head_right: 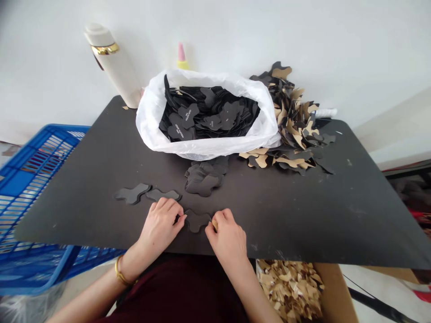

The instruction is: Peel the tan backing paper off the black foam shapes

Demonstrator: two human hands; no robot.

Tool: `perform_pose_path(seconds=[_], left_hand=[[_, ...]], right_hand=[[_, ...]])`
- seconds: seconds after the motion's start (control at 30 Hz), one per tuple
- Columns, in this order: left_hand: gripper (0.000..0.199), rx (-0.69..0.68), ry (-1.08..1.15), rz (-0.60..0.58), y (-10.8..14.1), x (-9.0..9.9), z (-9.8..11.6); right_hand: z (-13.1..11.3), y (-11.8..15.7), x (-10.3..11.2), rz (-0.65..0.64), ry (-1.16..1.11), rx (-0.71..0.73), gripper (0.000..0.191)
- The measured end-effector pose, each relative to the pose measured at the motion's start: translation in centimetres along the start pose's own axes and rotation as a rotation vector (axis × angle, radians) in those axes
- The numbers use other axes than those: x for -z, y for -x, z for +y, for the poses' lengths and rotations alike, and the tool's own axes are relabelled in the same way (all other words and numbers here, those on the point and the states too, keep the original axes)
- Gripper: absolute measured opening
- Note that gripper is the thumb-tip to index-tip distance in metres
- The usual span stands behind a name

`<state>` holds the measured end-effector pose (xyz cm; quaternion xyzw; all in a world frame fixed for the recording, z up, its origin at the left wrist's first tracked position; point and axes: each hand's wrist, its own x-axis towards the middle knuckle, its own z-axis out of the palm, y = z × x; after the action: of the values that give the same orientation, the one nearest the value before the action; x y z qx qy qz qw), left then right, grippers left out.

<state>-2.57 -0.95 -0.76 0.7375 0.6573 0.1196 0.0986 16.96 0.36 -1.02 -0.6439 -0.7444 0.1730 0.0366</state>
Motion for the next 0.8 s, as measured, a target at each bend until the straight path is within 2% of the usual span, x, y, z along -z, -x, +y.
perform_pose_path(seconds=[0.2, 0.3, 0.37, 0.4, 0.47, 0.57, 0.67, 0.73, 0.8], left_hand=[[0.014, -0.02, -0.034, -0.05, -0.3, 0.5, -0.7], [0.018, -0.038, -0.131, -0.063, -0.5, 1.1, -1.1], [0.02, -0.058, -0.182, -0.02, -0.5, 1.4, -1.2], [0.02, -0.106, -0.182, 0.021, -0.5, 1.5, -1.1], [0.029, -0.311, -0.14, 0.081, -0.5, 1.3, -0.8], [0.053, -0.712, -0.081, 0.013, -0.8, 0.2, 0.0], [0.066, -0.906, -0.058, -0.105, -1.4, -1.0, 0.6], [0.067, -0.953, -0.047, -0.142, -1.8, -1.4, 0.5], [0.068, -0.99, -0.043, -0.163, -2.1, -1.2, 0.1]], right_hand=[[0.1, -0.8, 0.9, -0.084, 0.104, -0.047, 0.02], [1.5, -1.3, 1.3, -0.12, 0.095, -0.117, 0.034], [2.9, -1.3, 1.5, -0.098, 0.004, -0.134, 0.039], [3.6, -1.1, 1.7, -0.072, -0.084, -0.125, 0.04], [5.0, -0.6, 2.0, 0.012, -0.302, -0.106, 0.04], [7.4, 1.2, 2.3, 0.247, -0.564, -0.17, 0.042], [11.9, 4.1, 2.2, 0.547, -0.587, -0.308, 0.043], [16.7, 6.7, 1.5, 0.7, -0.45, -0.425, 0.041], [22.4, 9.6, 0.0, 0.738, -0.3, -0.582, 0.039]])
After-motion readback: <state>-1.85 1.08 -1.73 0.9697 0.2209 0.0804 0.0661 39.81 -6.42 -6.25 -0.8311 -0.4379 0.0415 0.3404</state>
